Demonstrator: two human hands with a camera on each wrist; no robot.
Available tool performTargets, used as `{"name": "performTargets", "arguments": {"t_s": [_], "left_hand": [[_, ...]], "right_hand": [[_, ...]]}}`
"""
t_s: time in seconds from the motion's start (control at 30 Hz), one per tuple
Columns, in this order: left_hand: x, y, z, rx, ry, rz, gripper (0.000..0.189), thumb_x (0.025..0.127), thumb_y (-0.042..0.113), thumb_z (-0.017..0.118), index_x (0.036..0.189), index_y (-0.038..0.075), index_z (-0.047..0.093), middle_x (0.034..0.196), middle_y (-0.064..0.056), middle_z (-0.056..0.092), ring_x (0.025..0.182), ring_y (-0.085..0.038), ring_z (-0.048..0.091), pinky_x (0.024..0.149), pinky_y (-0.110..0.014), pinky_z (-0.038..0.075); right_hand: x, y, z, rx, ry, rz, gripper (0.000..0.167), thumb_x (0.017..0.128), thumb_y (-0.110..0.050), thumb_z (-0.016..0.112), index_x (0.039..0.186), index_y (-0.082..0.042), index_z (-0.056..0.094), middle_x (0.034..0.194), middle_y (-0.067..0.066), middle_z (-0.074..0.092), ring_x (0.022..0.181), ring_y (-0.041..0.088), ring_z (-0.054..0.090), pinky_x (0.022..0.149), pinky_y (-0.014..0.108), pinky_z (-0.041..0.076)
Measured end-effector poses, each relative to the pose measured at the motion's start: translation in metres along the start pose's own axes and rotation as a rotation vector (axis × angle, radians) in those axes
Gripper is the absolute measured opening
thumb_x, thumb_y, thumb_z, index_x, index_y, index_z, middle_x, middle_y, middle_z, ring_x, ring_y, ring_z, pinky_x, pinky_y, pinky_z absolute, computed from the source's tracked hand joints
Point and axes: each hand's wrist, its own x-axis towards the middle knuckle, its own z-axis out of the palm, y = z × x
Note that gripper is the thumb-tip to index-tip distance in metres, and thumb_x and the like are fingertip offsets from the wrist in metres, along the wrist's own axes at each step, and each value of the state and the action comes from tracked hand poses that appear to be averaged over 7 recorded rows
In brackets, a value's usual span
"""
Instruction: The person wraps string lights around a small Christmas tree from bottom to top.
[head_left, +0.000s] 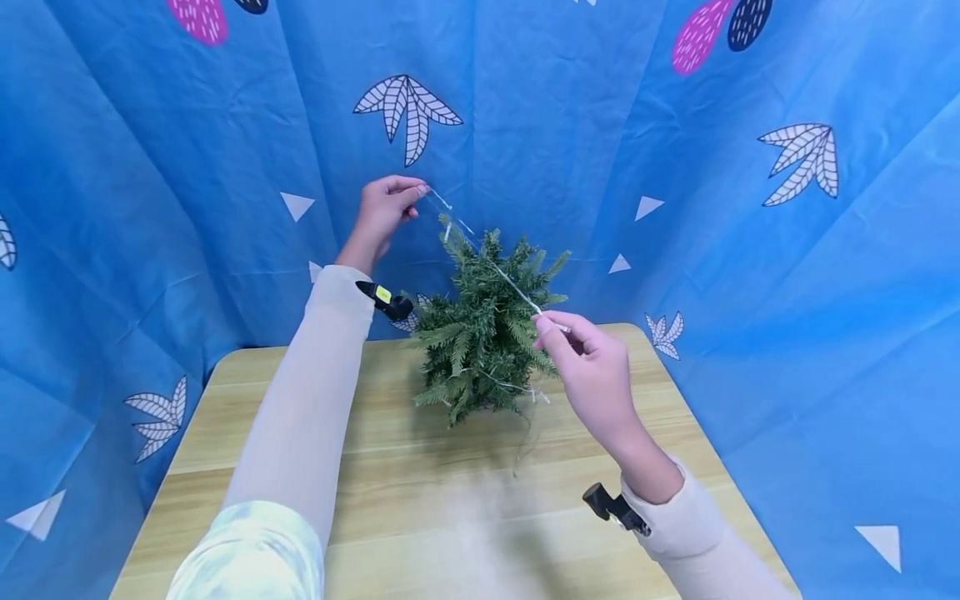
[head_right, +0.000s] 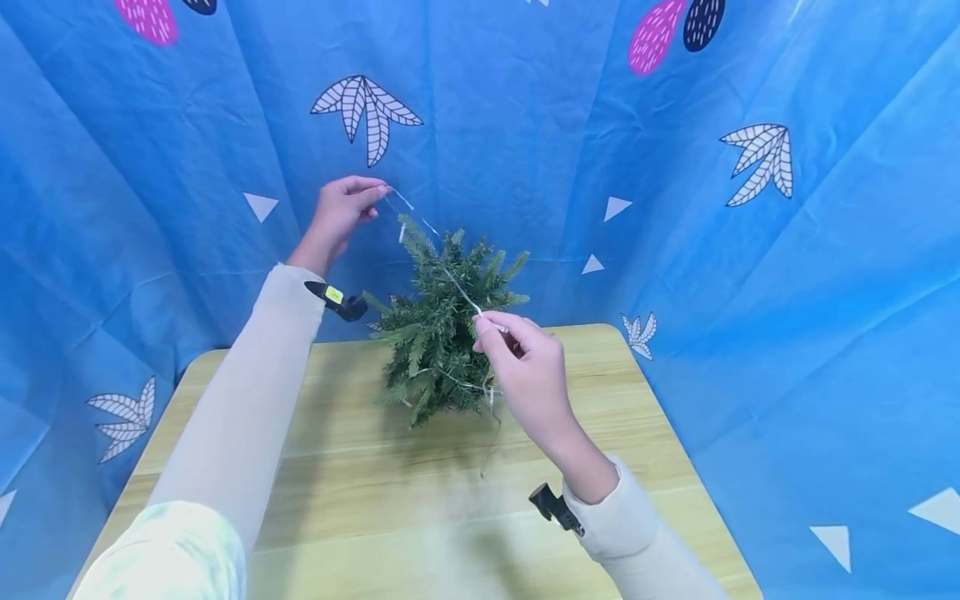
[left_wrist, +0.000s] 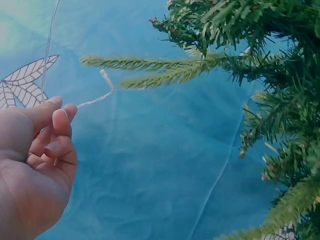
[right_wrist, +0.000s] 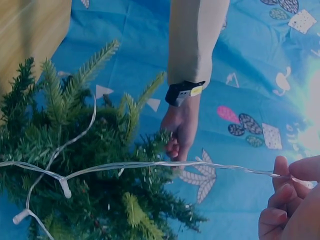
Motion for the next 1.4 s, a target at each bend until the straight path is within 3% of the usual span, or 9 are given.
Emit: {"name": "performTargets", "arguments": {"t_s": [0.23,0.37,0.57,0.83,1.2,1.4], "left_hand": [[-0.012,-0.008,-0.014,-0.009,0.001,0.004,0.023,0.095,0.026,0.07,0.114,0.013,0.075,0.117,0.0,0.071,0.072,-0.011,0.058,0.067,-0.022,0.048],[-0.019,-0.017,-0.022,-0.009,0.004,0.001,0.023,0.096,0.025,0.069,0.115,0.013,0.074,0.119,-0.001,0.071,0.072,-0.012,0.059,0.064,-0.021,0.047],[-0.031,-0.032,-0.033,0.003,-0.002,-0.006,0.024,0.097,0.026,0.068,0.117,0.013,0.073,0.127,-0.004,0.069,0.073,-0.012,0.059,0.066,-0.021,0.048],[-0.043,-0.05,-0.044,0.032,0.026,-0.007,0.027,0.095,0.03,0.07,0.117,0.014,0.073,0.127,-0.003,0.07,0.072,-0.011,0.059,0.068,-0.02,0.051],[-0.069,-0.077,-0.056,0.042,0.05,0.009,0.029,0.097,0.028,0.068,0.118,0.009,0.071,0.118,-0.004,0.069,0.069,-0.008,0.057,0.07,-0.019,0.052],[-0.096,-0.078,-0.05,0.092,0.034,-0.016,0.027,0.098,0.022,0.068,0.118,0.005,0.071,0.099,0.002,0.065,0.07,-0.011,0.057,0.07,-0.021,0.052]], "right_hand": [[-0.013,-0.003,0.01,0.015,-0.082,0.013,0.015,0.1,-0.024,0.066,0.104,-0.016,0.077,0.081,0.001,0.071,0.053,0.014,0.042,0.046,0.025,0.035],[-0.02,-0.002,0.015,0.015,-0.132,0.007,0.014,0.099,-0.021,0.066,0.105,-0.016,0.078,0.083,0.0,0.071,0.06,0.013,0.049,0.052,0.023,0.042],[-0.031,-0.001,0.02,0.025,-0.18,-0.028,0.014,0.099,-0.016,0.066,0.107,-0.014,0.077,0.084,0.0,0.072,0.065,0.012,0.058,0.057,0.023,0.049],[-0.041,0.001,0.026,0.027,-0.227,-0.017,0.014,0.098,-0.017,0.067,0.107,-0.015,0.078,0.083,-0.002,0.07,0.071,0.013,0.061,0.059,0.023,0.049],[-0.056,0.006,0.026,0.01,-0.264,0.004,0.013,0.098,-0.019,0.067,0.105,-0.017,0.077,0.082,-0.004,0.07,0.072,0.011,0.06,0.061,0.024,0.052],[-0.065,0.011,0.023,0.033,-0.258,0.013,0.012,0.098,-0.016,0.067,0.105,-0.016,0.077,0.082,-0.003,0.07,0.074,0.011,0.062,0.062,0.024,0.053]]}}
